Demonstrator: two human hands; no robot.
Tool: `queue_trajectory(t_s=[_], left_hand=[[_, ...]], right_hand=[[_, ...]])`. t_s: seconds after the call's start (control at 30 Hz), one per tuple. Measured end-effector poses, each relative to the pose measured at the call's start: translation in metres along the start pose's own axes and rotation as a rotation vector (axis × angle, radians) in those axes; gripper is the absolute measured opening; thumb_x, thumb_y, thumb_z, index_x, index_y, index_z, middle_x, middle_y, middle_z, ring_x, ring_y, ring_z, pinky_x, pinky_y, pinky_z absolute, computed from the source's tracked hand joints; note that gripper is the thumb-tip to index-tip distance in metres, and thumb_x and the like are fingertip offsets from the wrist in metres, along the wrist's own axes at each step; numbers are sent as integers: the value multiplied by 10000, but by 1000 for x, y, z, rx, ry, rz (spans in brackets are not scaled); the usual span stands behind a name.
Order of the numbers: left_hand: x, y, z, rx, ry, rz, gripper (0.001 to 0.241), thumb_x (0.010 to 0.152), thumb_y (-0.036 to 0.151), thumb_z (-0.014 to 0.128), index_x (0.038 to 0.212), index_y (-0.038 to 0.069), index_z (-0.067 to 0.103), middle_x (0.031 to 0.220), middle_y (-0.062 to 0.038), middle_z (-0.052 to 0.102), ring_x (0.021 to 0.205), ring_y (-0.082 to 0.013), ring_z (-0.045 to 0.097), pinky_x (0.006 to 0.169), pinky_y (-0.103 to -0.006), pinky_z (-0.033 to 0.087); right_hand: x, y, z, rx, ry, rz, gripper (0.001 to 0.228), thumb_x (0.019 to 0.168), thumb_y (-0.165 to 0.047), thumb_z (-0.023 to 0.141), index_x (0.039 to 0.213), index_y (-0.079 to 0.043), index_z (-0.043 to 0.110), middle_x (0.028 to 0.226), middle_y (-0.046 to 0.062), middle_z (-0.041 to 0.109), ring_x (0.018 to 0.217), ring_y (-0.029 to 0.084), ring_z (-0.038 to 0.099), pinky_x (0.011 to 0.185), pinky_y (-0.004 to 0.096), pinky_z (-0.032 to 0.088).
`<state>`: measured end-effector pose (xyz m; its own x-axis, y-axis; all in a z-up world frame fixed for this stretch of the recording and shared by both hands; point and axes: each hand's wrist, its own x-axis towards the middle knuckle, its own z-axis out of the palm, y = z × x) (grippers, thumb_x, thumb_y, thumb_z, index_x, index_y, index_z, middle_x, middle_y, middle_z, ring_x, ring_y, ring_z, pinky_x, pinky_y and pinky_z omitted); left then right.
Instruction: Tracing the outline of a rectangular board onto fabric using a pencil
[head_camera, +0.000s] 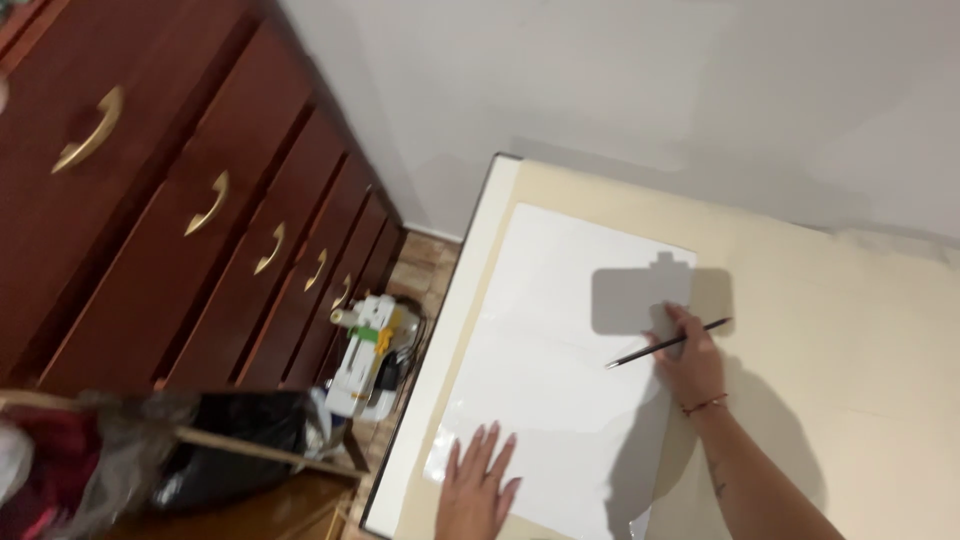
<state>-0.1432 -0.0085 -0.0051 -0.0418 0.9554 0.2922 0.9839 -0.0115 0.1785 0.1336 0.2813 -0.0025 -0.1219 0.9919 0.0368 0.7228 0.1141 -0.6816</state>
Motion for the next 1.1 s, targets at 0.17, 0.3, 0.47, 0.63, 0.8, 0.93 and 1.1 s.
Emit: queue_trajectory(t_s=[0.17, 0.3, 0.47, 0.63, 0.8, 0.93, 1.1], left_hand=[[-3, 13, -22, -35, -94, -16, 701, 1040, 586, 526, 1629, 245, 354, 1700, -70, 283, 1555, -266, 288, 1220, -541, 213], [-12, 9, -21, 43, -71, -38, 743, 1032, 641, 526, 1642, 272, 316, 1710, -47, 269, 1581, -236, 252, 1252, -526, 199], [-17, 5, -18, 159, -86, -16, 816, 1008, 713, 494, 1658, 279, 259, 1715, -29, 269, 1584, -208, 248, 1273, -504, 205], [-17, 3, -19, 52, -73, -39, 769, 1010, 652, 534, 1640, 265, 323, 1699, -34, 308, 1555, -211, 316, 1262, -513, 218], [-21, 3, -14, 87, -93, -36, 791, 1000, 674, 500, 1651, 276, 288, 1712, -20, 280, 1562, -198, 295, 1264, -525, 201], [-22, 4, -9, 98, -86, -25, 777, 999, 675, 454, 1647, 279, 288, 1713, -24, 266, 1573, -230, 252, 1253, -569, 175], [-22, 3, -2, 136, -51, -18, 789, 986, 696, 444, 1647, 295, 282, 1716, -22, 253, 1590, -251, 200, 1257, -585, 152]], right_hand=[[-2, 11, 10, -115, 118, -293, 579, 919, -282, 764, 1406, 1, 627, 1173, 136, 676, 1164, 331, 666, 986, 417, 520], [-4, -1, 6, 56, -29, -50, 536, 868, -278, 788, 1247, 28, 562, 1448, 171, 616, 1371, 301, 544, 1107, 411, 413], [-18, -51, -9, 23, -52, 84, 373, 924, -253, 719, 994, -61, 407, 1490, 129, 605, 1394, 295, 539, 1033, 430, 432], [-16, -22, 1, 21, -21, -78, 397, 949, -203, 742, 1035, -46, 388, 1462, 181, 627, 1411, 315, 551, 979, 445, 452], [-15, -14, 6, 29, 9, -139, 407, 961, -183, 749, 1047, -33, 380, 1444, 208, 637, 1397, 323, 570, 954, 435, 463], [-8, -3, 5, 18, -1, -175, 410, 947, -187, 762, 1035, -21, 397, 1428, 234, 633, 1387, 335, 570, 1011, 457, 460], [-8, -36, -13, 71, -84, 23, 351, 991, -264, 701, 1000, -63, 414, 1386, 142, 649, 1355, 227, 582, 981, 381, 448]])
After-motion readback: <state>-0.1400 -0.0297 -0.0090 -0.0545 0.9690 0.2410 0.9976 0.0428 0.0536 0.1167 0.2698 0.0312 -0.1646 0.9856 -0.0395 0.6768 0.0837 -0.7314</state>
